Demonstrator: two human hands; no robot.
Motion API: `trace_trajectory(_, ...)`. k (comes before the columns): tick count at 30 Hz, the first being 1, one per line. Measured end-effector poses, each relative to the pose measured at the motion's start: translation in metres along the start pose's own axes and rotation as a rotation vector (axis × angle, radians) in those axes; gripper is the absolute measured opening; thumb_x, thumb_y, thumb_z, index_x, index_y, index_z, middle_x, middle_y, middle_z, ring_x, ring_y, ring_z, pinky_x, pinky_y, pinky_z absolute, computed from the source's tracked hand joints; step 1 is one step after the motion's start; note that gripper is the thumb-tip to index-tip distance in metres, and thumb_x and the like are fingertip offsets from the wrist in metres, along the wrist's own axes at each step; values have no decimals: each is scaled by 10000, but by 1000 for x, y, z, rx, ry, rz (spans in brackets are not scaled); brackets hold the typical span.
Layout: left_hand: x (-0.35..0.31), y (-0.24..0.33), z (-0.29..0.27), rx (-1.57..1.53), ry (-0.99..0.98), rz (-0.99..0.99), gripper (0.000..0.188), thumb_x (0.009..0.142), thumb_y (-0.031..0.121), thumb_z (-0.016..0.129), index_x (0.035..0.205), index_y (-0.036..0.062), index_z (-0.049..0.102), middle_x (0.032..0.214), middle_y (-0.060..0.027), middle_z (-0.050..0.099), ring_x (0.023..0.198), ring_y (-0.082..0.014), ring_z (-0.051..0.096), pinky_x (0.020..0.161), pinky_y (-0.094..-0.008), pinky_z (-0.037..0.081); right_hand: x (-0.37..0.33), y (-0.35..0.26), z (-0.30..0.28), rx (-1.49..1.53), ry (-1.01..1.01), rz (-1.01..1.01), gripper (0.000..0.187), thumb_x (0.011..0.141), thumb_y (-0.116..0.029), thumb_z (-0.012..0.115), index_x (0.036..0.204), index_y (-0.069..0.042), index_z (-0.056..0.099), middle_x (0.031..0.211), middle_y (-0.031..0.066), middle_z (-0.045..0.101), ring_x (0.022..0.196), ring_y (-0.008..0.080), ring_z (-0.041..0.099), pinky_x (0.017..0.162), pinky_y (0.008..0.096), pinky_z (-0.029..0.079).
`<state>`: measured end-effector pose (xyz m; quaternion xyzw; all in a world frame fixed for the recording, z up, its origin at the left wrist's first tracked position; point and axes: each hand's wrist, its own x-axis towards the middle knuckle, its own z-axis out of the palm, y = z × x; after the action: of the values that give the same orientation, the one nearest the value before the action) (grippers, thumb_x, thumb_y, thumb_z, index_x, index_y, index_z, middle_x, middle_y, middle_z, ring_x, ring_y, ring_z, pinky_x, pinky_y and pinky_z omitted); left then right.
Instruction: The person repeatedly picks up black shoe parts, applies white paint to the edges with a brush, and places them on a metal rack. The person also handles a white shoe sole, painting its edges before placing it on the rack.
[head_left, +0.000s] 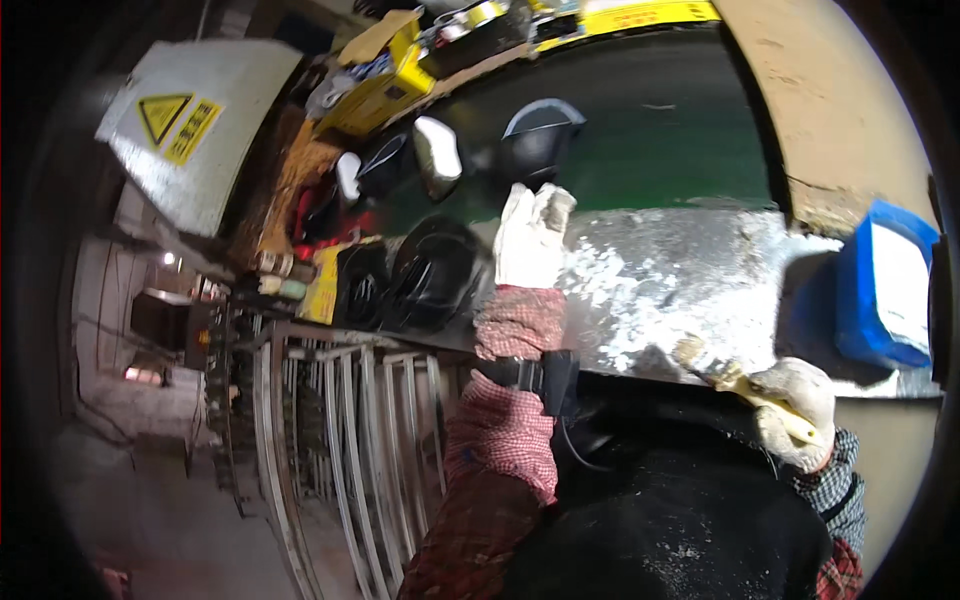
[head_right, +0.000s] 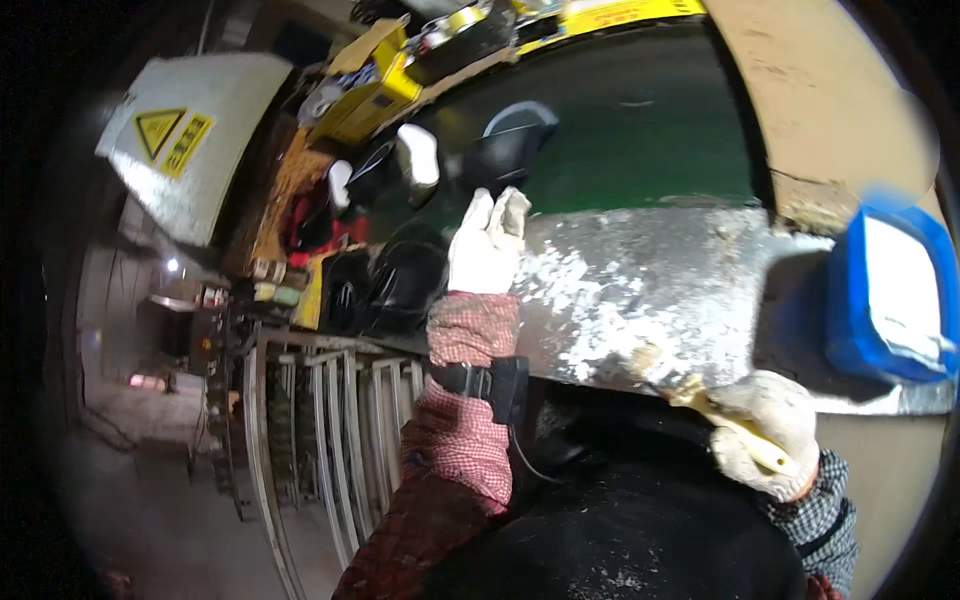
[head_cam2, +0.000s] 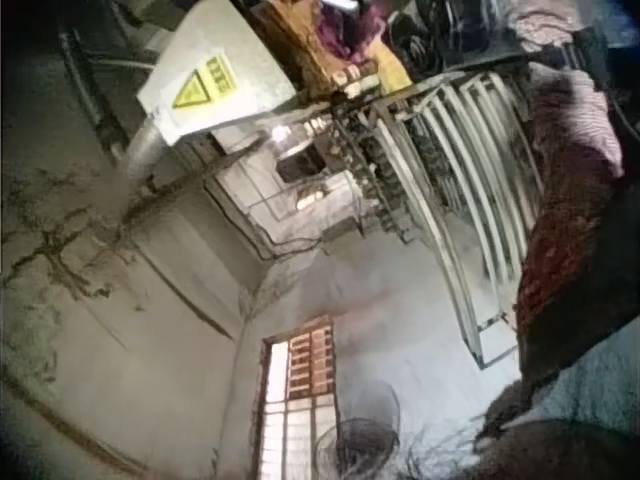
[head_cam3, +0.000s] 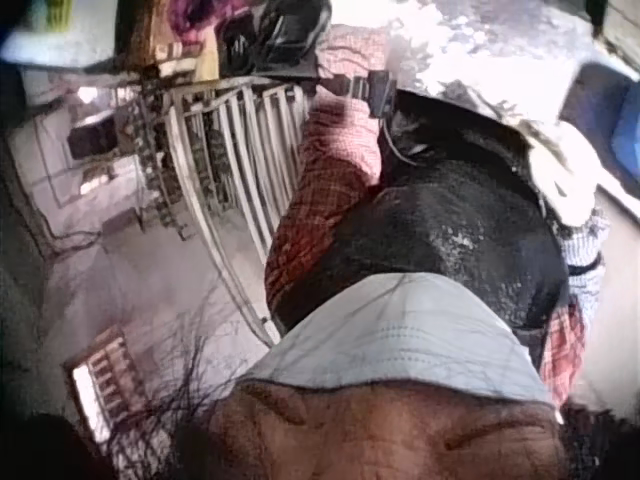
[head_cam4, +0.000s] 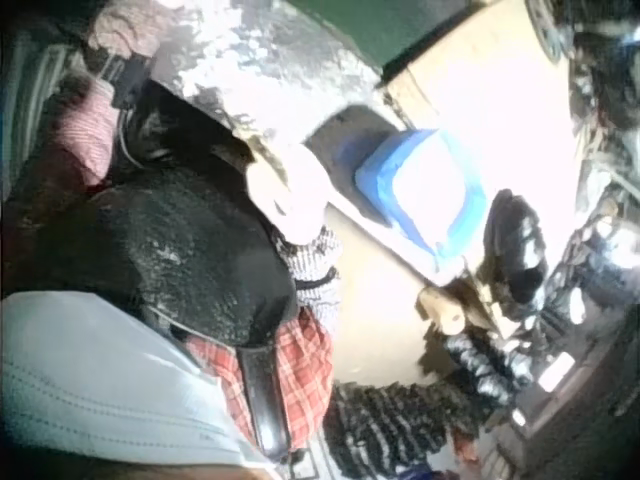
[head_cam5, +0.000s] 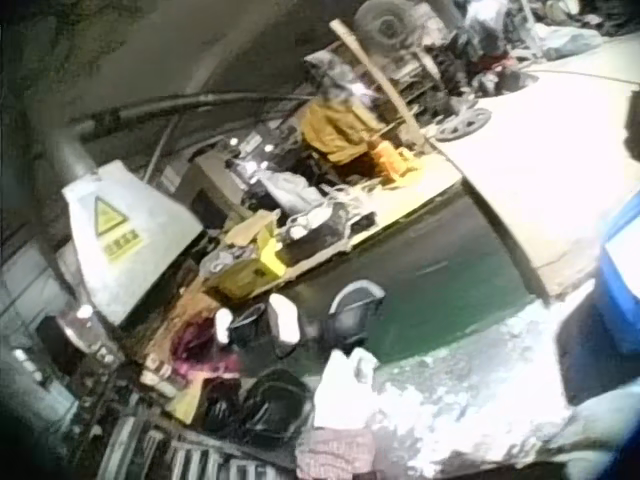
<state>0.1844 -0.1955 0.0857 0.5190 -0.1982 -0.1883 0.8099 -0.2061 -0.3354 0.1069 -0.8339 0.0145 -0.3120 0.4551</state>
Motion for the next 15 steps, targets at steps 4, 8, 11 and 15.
trace_trajectory(4, -98, 66, -21, 106, 292, 56, 449, 1043, 328, 522, 1383, 36, 493, 838, -129, 668, 597, -213, 633, 527, -348, 554, -8, -7, 12, -2, 22, 162, 284, 818, -225, 677, 976, 10, 661, 867, 167, 694, 759, 317, 660, 712, 399, 515)
trace_trajectory(8, -279, 81, -159, 393, 715, -252, 337, 1035, 326, 556, 1252, 79, 631, 823, -76, 670, 655, -171, 648, 572, -313, 551, 9, -33, 24, 119, -157, 342, 303, 848, -208, 661, 1026, 36, 649, 905, 178, 678, 835, 306, 656, 784, 384, 504)
trace_trajectory(11, -461, 152, -248, 1602, 764, 2, 271, 911, 137, 568, 1154, 77, 672, 1042, -75, 728, 902, -262, 717, 763, -415, 567, 30, -60, 35, 342, -196, 557, 365, 891, -278, 661, 1064, 42, 633, 909, 109, 688, 792, 180, 634, 728, 278, 492)
trace_trajectory(15, -694, 267, -304, 1705, 1507, -1196, 298, 887, 251, 614, 1105, 61, 685, 1054, -127, 725, 952, -304, 704, 795, -410, 554, 52, -109, 56, 290, -292, 501, 373, 941, -310, 646, 1113, 17, 601, 920, 100, 678, 767, 140, 605, 695, 245, 475)
